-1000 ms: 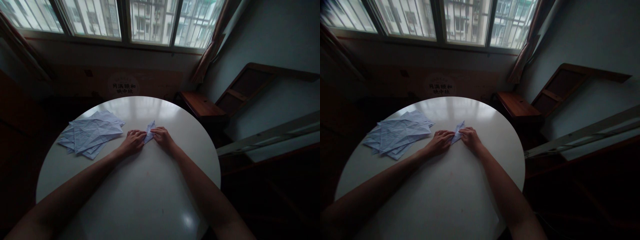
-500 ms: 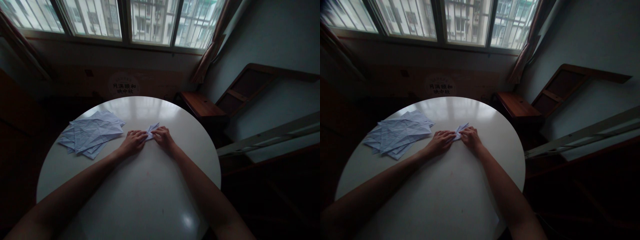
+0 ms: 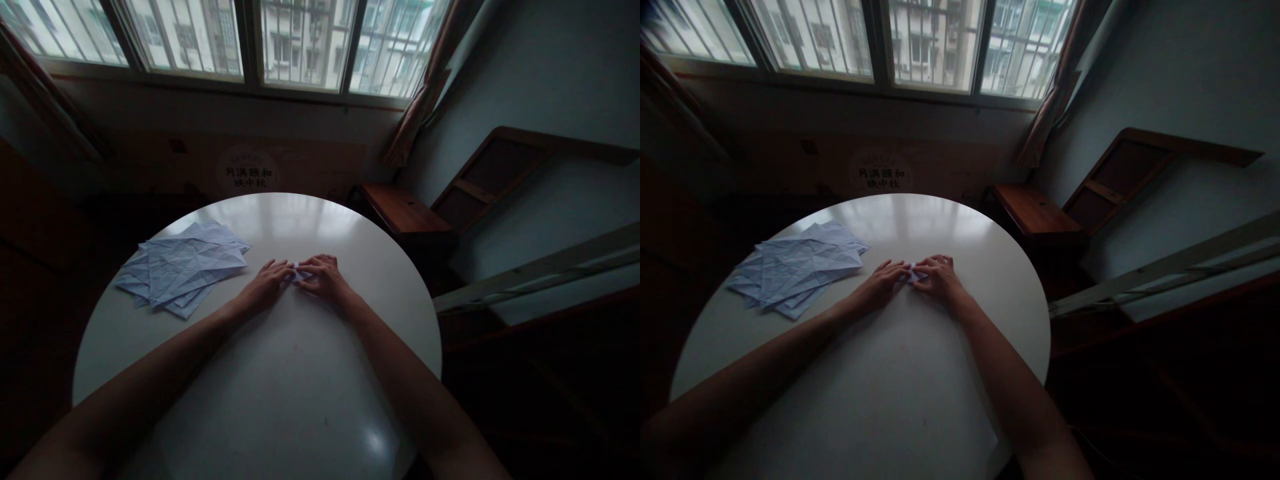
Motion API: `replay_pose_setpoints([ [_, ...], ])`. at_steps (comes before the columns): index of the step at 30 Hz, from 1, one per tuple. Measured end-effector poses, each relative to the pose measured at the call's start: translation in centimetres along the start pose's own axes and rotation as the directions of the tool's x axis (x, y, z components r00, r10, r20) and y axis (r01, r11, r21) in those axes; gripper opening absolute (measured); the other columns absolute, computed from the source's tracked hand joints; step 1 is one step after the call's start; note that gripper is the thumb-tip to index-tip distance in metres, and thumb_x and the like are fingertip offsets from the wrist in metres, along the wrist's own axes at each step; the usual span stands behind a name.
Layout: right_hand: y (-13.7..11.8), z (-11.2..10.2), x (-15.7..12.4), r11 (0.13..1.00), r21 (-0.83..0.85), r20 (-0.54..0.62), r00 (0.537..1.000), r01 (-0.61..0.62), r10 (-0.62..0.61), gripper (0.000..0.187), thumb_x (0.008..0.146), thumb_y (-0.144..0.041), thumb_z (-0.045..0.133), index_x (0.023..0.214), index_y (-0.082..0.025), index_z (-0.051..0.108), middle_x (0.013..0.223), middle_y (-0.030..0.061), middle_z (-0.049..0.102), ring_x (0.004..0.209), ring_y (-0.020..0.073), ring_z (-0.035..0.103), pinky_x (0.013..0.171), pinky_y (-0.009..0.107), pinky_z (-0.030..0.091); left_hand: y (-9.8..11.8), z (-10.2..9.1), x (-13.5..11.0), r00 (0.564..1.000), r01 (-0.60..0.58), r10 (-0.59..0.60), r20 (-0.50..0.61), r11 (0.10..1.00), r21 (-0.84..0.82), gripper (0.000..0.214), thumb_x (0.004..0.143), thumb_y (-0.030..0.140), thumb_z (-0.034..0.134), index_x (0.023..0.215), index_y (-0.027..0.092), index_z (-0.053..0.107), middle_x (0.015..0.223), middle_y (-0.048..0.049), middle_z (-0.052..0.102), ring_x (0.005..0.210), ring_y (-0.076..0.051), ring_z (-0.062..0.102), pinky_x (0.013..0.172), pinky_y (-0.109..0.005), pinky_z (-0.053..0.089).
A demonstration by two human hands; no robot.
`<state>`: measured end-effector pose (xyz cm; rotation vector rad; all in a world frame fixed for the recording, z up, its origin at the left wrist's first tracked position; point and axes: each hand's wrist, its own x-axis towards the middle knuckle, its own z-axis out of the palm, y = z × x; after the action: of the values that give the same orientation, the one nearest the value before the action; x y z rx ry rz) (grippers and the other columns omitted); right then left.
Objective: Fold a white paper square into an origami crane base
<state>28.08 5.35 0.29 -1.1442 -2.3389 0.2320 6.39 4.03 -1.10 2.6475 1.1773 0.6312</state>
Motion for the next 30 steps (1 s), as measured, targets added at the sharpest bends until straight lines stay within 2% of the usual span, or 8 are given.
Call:
replay_pose_setpoints([
  [6,0.2,-0.1,0.0,0.998,0.025,0.027,0.998,0.058,-0.058,0.044,0.074,-0.048,0.075,0.115,-0.032,0.069,0.107,0.0067,0.066,0.108,0.0242,0.053,0.096,0.042,0.032,0.4,-0.3,0.2,0.999,-0.044,0.044,-0.014,0.997,-0.058,0.041,0.087,0.012,0.042,0.126,0.016,0.053,0.137,-0.0118,0.055,0.131,-0.022,0.047,0.113,-0.046,0.035],
  [10,0.5,0.0,0.0,0.996,0.060,0.039,0.997,0.068,-0.070,0.038,0.075,-0.045,0.075,0.112,-0.036,0.070,0.108,0.0058,0.065,0.104,0.0230,0.054,0.091,0.039,0.038,0.9,-0.6,0.2,0.999,-0.027,0.025,-0.046,0.999,-0.046,0.032,0.089,0.017,0.045,0.118,0.016,0.059,0.130,-0.0124,0.060,0.126,-0.023,0.052,0.110,-0.045,0.041],
  [16,0.3,0.1,0.0,0.996,0.058,0.031,0.997,0.075,-0.077,0.031,0.078,-0.043,0.073,0.108,-0.036,0.072,0.104,0.0057,0.065,0.101,0.0217,0.055,0.089,0.038,0.039,0.9,-0.8,0.1,0.997,0.000,0.000,-0.072,1.000,-0.002,0.026,0.088,0.028,0.055,0.111,0.020,0.062,0.125,-0.0095,0.064,0.119,-0.024,0.057,0.104,-0.043,0.046],
  [23,0.8,0.6,0.0,0.991,0.084,-0.007,0.995,0.101,-0.101,0.027,0.078,-0.041,0.074,0.104,-0.037,0.073,0.103,0.0048,0.065,0.096,0.0202,0.055,0.087,0.037,0.040,0.6,-0.4,0.1,0.995,-0.011,0.015,-0.096,0.999,0.043,0.020,0.092,0.031,0.051,0.102,0.020,0.064,0.121,-0.0096,0.066,0.116,-0.024,0.060,0.101,-0.043,0.047],
  [30,1.2,1.0,0.1,0.988,0.111,-0.056,0.993,0.110,-0.104,0.018,0.080,-0.024,0.072,0.096,-0.031,0.076,0.100,0.0039,0.068,0.095,0.0197,0.058,0.088,0.037,0.041,0.5,-0.3,0.0,0.991,-0.041,0.043,-0.124,0.999,0.021,0.022,0.096,0.025,0.043,0.101,0.021,0.064,0.120,-0.0090,0.067,0.115,-0.022,0.061,0.100,-0.041,0.047],
])
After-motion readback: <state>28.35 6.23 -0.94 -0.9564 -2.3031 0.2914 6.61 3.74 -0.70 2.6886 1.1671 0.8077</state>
